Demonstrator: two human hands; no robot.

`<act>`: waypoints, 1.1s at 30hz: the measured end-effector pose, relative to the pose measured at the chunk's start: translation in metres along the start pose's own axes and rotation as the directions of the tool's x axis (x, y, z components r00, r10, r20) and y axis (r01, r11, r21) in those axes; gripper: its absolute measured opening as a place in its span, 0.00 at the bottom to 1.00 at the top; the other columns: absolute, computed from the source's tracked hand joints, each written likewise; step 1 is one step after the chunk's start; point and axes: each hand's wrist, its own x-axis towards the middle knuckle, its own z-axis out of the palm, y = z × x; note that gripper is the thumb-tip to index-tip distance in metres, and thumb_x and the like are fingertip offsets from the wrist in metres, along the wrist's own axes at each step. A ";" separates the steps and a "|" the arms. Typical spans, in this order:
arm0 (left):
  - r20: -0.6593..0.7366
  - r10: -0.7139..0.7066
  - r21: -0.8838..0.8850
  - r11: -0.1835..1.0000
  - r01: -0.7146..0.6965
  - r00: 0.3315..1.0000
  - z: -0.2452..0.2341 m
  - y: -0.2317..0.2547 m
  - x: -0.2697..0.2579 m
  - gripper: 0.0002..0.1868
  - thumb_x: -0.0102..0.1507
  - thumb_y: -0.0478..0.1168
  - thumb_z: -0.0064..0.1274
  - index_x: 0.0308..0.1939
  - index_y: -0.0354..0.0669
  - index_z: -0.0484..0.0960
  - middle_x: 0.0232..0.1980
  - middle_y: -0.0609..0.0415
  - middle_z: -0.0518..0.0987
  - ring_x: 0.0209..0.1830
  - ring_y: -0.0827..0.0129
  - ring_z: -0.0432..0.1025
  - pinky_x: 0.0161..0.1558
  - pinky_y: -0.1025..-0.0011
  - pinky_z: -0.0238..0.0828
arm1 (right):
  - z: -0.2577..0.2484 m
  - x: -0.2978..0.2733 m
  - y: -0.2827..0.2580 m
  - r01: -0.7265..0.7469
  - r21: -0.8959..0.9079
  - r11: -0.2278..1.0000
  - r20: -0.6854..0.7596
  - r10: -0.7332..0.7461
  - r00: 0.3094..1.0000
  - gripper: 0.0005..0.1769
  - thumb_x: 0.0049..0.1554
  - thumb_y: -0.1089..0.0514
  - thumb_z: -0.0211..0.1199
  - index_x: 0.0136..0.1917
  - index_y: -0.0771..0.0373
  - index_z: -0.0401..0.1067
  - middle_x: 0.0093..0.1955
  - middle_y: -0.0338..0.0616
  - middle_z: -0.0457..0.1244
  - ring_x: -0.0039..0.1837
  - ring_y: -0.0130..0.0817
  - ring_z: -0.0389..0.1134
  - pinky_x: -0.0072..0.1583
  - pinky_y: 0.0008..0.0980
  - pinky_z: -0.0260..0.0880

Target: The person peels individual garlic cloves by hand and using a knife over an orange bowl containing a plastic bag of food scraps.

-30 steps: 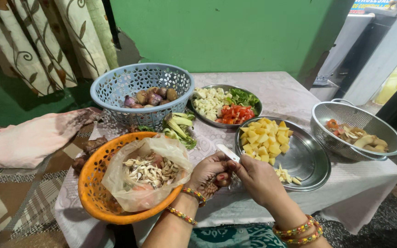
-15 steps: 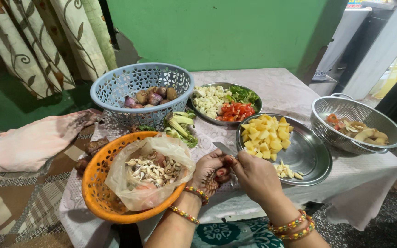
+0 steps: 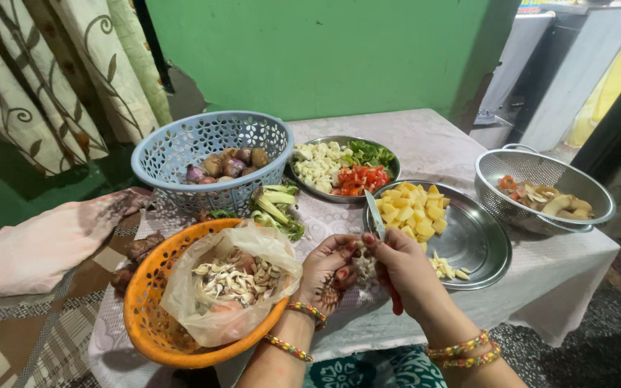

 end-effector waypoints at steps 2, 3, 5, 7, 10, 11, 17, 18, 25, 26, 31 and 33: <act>-0.007 0.001 0.025 1.000 0.000 1.000 0.001 0.000 0.000 0.08 0.79 0.32 0.59 0.61 0.35 0.87 0.51 0.52 0.91 0.23 0.82 0.67 0.25 0.80 0.60 | 0.000 0.000 0.000 0.010 0.028 1.000 -0.004 -0.009 1.000 0.19 0.71 0.47 0.72 0.50 0.64 0.72 0.28 0.42 0.61 0.20 0.31 0.51 0.21 0.36 0.47; -0.010 0.002 0.038 0.999 -0.002 1.000 0.001 0.001 0.001 0.07 0.79 0.32 0.59 0.60 0.35 0.87 0.53 0.50 0.92 0.23 0.82 0.67 0.25 0.80 0.60 | 0.000 0.001 0.001 0.016 0.042 0.999 -0.006 -0.015 1.000 0.18 0.71 0.50 0.73 0.50 0.65 0.72 0.29 0.41 0.62 0.21 0.31 0.52 0.21 0.36 0.48; 0.006 0.013 0.045 0.999 -0.013 1.000 -0.001 0.001 0.001 0.09 0.80 0.32 0.60 0.63 0.35 0.87 0.51 0.51 0.90 0.24 0.82 0.68 0.25 0.80 0.61 | -0.002 0.003 0.005 0.006 0.095 0.995 -0.003 -0.006 1.000 0.10 0.69 0.54 0.72 0.55 0.64 0.80 0.30 0.38 0.62 0.24 0.27 0.55 0.23 0.32 0.50; 0.013 0.010 0.036 0.999 -0.011 1.000 -0.004 0.000 0.001 0.09 0.79 0.32 0.61 0.64 0.35 0.87 0.50 0.51 0.89 0.24 0.82 0.69 0.25 0.79 0.62 | -0.005 0.006 0.012 0.004 0.150 0.989 0.006 -0.005 1.000 0.10 0.68 0.57 0.71 0.59 0.64 0.84 0.33 0.36 0.64 0.28 0.25 0.59 0.26 0.29 0.54; 0.002 -0.011 0.014 1.000 0.011 1.000 -0.005 0.000 0.003 0.10 0.79 0.33 0.61 0.64 0.36 0.87 0.48 0.52 0.89 0.24 0.82 0.69 0.24 0.80 0.62 | -0.009 0.013 0.020 0.005 0.221 0.975 0.018 -0.009 1.000 0.09 0.68 0.61 0.70 0.60 0.65 0.83 0.36 0.36 0.66 0.33 0.24 0.63 0.32 0.26 0.62; -0.010 -0.018 0.016 1.000 0.018 1.000 -0.005 0.000 0.003 0.10 0.78 0.33 0.61 0.64 0.37 0.87 0.48 0.53 0.88 0.24 0.82 0.69 0.24 0.80 0.61 | -0.010 0.015 0.022 -0.001 0.233 0.972 0.018 -0.003 1.000 0.08 0.68 0.62 0.70 0.60 0.65 0.82 0.37 0.36 0.67 0.34 0.25 0.63 0.33 0.26 0.63; -0.059 -0.023 0.089 0.996 0.029 0.998 0.003 0.002 -0.001 0.10 0.78 0.34 0.63 0.64 0.40 0.88 0.45 0.53 0.87 0.23 0.82 0.70 0.23 0.81 0.60 | -0.010 0.018 0.023 0.016 0.270 0.963 0.001 -0.016 1.000 0.07 0.66 0.66 0.65 0.57 0.65 0.81 0.38 0.36 0.65 0.35 0.26 0.62 0.37 0.27 0.63; -0.064 -0.020 0.107 0.994 0.027 0.998 0.004 0.002 -0.002 0.11 0.78 0.34 0.63 0.64 0.41 0.88 0.45 0.53 0.87 0.23 0.82 0.70 0.22 0.82 0.60 | -0.009 0.018 0.022 0.018 0.262 0.965 -0.009 -0.016 1.000 0.08 0.65 0.66 0.64 0.57 0.65 0.80 0.37 0.36 0.64 0.35 0.26 0.61 0.36 0.28 0.62; -0.062 -0.046 0.157 0.986 0.055 0.997 0.008 0.003 -0.003 0.11 0.79 0.36 0.63 0.65 0.40 0.90 0.41 0.54 0.88 0.22 0.81 0.70 0.23 0.82 0.60 | 0.002 0.010 0.008 0.147 0.135 0.980 -0.104 -0.133 0.986 0.07 0.65 0.65 0.68 0.56 0.66 0.80 0.37 0.38 0.65 0.33 0.26 0.63 0.32 0.29 0.63; -0.066 -0.049 0.163 0.985 0.059 0.997 0.008 0.003 -0.003 0.12 0.78 0.36 0.63 0.66 0.40 0.90 0.41 0.54 0.88 0.22 0.81 0.70 0.23 0.82 0.61 | 0.003 0.006 0.003 0.137 0.091 0.986 -0.126 -0.125 0.984 0.07 0.64 0.65 0.68 0.56 0.67 0.80 0.36 0.38 0.64 0.31 0.27 0.61 0.28 0.33 0.59; -0.070 -0.044 0.180 0.982 0.056 0.997 0.010 0.003 -0.004 0.14 0.78 0.37 0.64 0.66 0.39 0.91 0.41 0.54 0.88 0.22 0.82 0.69 0.23 0.82 0.62 | 0.006 -0.007 -0.015 0.119 -0.074 0.990 -0.171 -0.130 0.977 0.08 0.62 0.63 0.70 0.55 0.66 0.80 0.33 0.41 0.64 0.25 0.31 0.58 0.23 0.38 0.55; -0.080 -0.043 0.191 0.980 0.057 0.996 0.012 0.004 -0.003 0.13 0.78 0.39 0.66 0.65 0.39 0.92 0.41 0.55 0.88 0.22 0.82 0.68 0.23 0.82 0.61 | 0.008 -0.009 -0.019 0.070 -0.192 0.979 -0.211 -0.111 0.971 0.09 0.61 0.62 0.70 0.54 0.65 0.80 0.33 0.42 0.64 0.24 0.33 0.58 0.23 0.39 0.57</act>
